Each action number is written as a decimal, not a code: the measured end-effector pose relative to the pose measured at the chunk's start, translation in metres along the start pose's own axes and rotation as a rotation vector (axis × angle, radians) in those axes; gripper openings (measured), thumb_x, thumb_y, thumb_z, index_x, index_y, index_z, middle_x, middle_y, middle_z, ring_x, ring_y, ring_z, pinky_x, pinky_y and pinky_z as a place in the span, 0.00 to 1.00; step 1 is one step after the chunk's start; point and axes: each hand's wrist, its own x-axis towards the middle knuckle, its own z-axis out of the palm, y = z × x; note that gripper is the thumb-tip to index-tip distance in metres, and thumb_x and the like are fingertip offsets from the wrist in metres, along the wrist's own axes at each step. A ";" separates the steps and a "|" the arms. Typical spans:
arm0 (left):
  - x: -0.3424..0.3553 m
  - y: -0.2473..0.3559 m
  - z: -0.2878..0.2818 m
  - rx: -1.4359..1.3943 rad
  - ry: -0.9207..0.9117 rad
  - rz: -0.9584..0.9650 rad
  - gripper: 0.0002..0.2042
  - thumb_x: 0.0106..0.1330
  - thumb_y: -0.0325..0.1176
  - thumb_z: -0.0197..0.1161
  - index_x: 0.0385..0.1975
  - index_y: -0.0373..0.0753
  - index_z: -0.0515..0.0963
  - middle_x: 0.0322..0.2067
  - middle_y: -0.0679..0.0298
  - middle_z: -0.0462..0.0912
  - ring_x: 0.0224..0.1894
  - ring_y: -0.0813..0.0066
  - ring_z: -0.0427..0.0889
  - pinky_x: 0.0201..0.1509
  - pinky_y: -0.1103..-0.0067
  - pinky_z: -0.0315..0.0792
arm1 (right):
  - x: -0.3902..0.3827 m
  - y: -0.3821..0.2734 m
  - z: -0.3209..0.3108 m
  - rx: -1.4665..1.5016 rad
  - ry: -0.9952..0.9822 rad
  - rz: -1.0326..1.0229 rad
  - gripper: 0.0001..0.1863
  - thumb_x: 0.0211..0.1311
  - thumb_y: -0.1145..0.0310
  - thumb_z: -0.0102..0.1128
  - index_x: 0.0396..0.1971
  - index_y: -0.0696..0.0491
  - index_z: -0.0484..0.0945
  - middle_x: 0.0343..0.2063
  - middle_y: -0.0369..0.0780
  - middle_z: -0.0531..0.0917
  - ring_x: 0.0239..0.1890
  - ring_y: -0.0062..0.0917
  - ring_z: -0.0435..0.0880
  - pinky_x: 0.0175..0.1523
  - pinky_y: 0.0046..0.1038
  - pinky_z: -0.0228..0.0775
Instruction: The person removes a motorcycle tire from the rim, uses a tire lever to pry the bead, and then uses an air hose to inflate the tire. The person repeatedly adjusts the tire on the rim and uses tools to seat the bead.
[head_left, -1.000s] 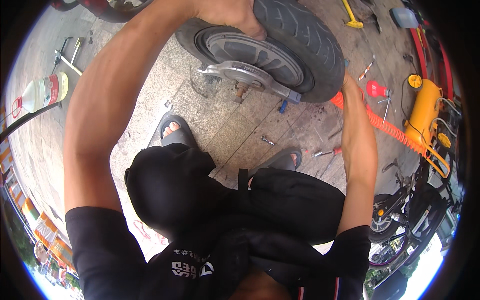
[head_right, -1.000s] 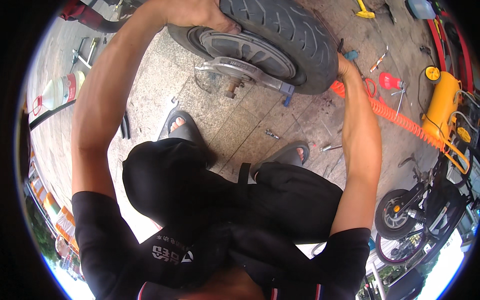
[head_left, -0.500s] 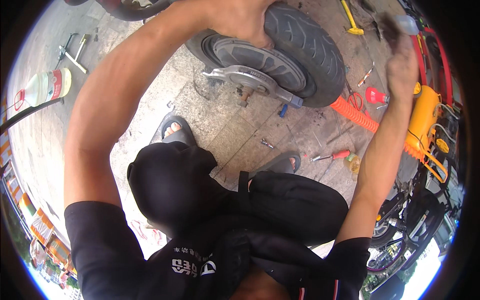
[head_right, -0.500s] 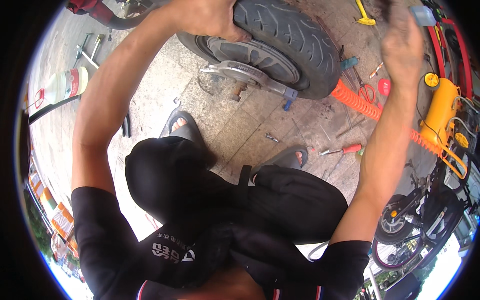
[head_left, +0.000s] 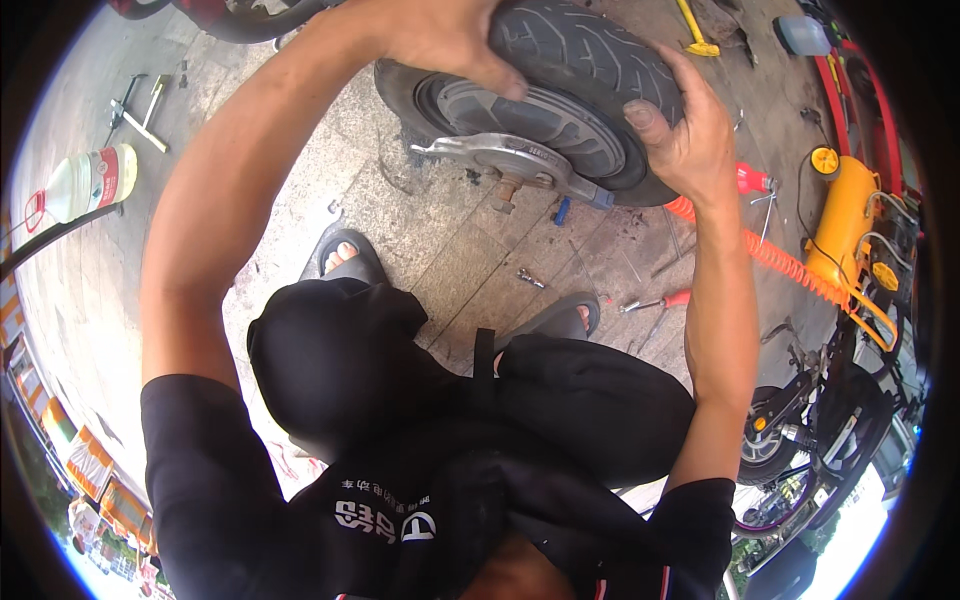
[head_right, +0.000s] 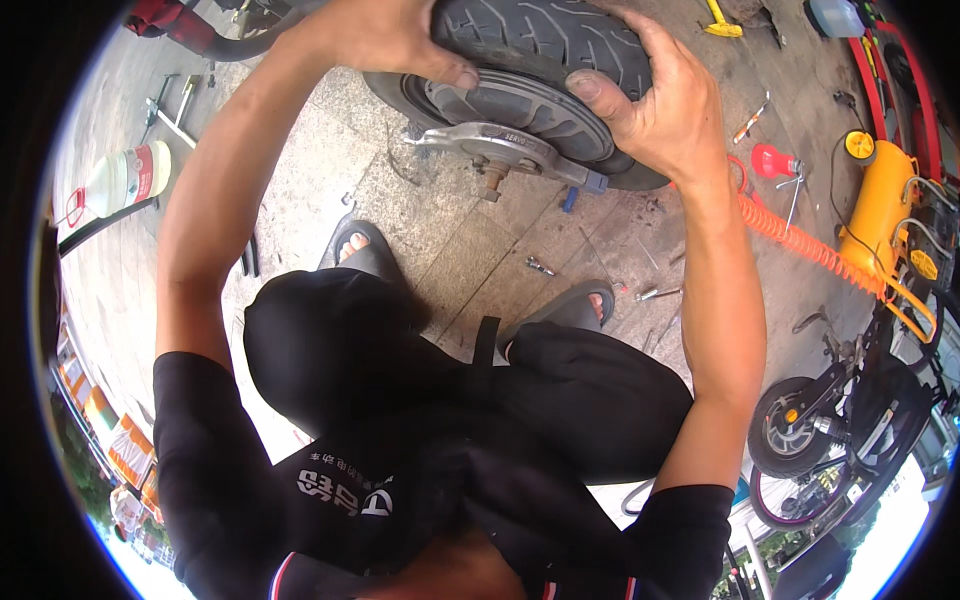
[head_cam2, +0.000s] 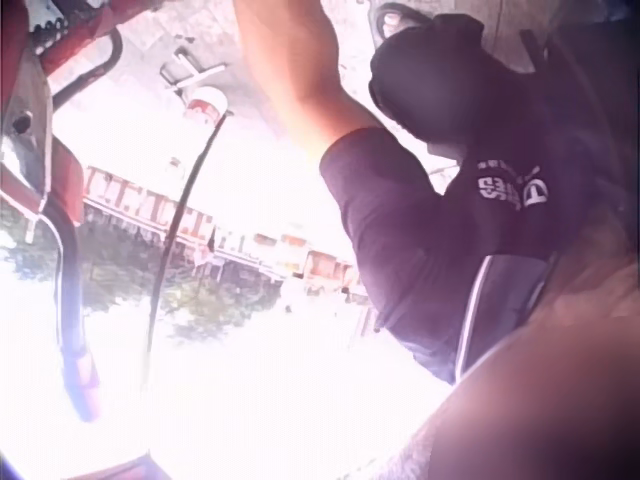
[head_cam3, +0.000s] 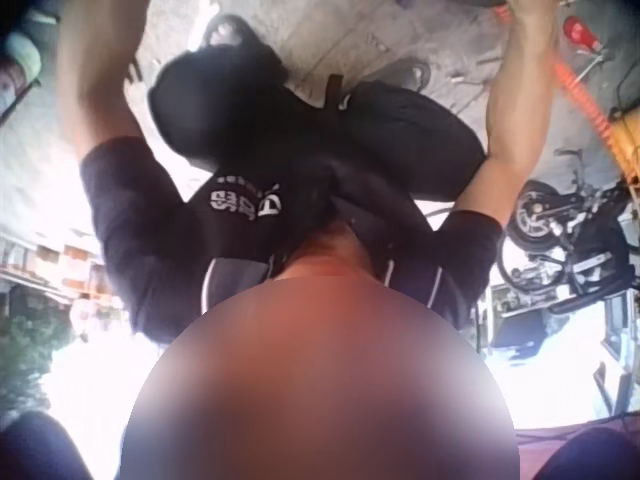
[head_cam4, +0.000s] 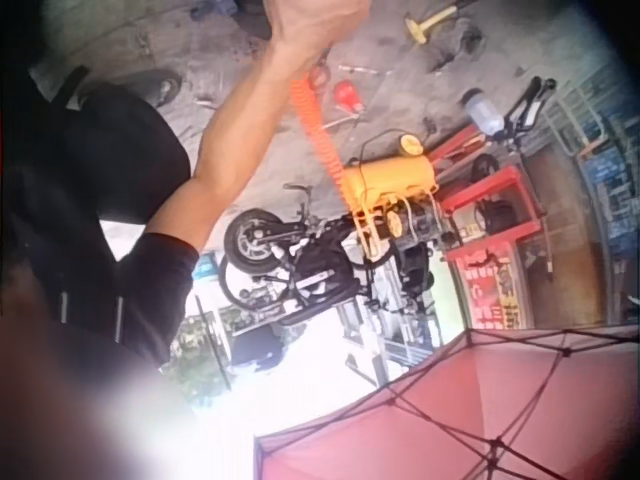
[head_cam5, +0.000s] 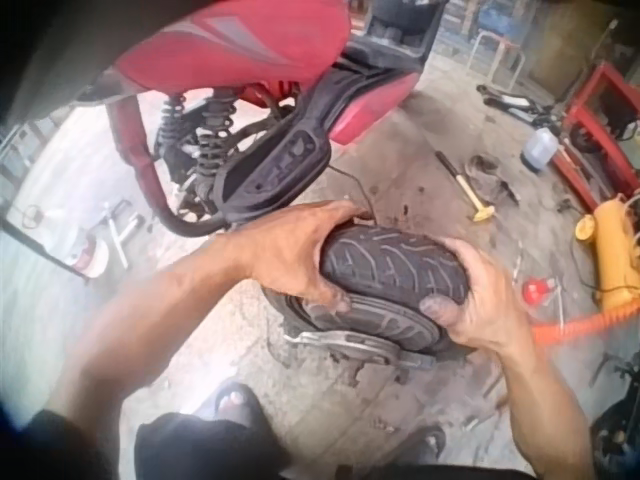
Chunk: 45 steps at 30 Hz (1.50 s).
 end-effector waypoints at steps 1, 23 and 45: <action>-0.013 -0.013 0.004 -0.061 0.037 -0.011 0.47 0.39 0.42 0.83 0.63 0.31 0.69 0.52 0.44 0.81 0.58 0.47 0.79 0.64 0.64 0.72 | -0.001 0.002 -0.002 0.015 -0.014 0.051 0.43 0.56 0.40 0.72 0.59 0.62 0.76 0.51 0.49 0.86 0.52 0.37 0.87 0.58 0.35 0.77; -0.015 0.013 0.006 0.179 0.200 -0.238 0.36 0.42 0.40 0.79 0.54 0.35 0.75 0.46 0.48 0.83 0.51 0.46 0.83 0.56 0.61 0.76 | -0.021 0.064 0.028 0.428 0.072 0.040 0.50 0.54 0.38 0.74 0.64 0.63 0.69 0.54 0.47 0.83 0.58 0.35 0.82 0.65 0.34 0.72; 0.017 0.014 0.009 0.230 0.086 -0.240 0.34 0.43 0.37 0.77 0.52 0.33 0.73 0.43 0.43 0.83 0.47 0.43 0.84 0.54 0.59 0.77 | 0.072 -0.028 -0.076 0.128 0.426 -0.221 0.30 0.72 0.45 0.55 0.50 0.60 0.80 0.40 0.49 0.84 0.46 0.41 0.85 0.53 0.34 0.75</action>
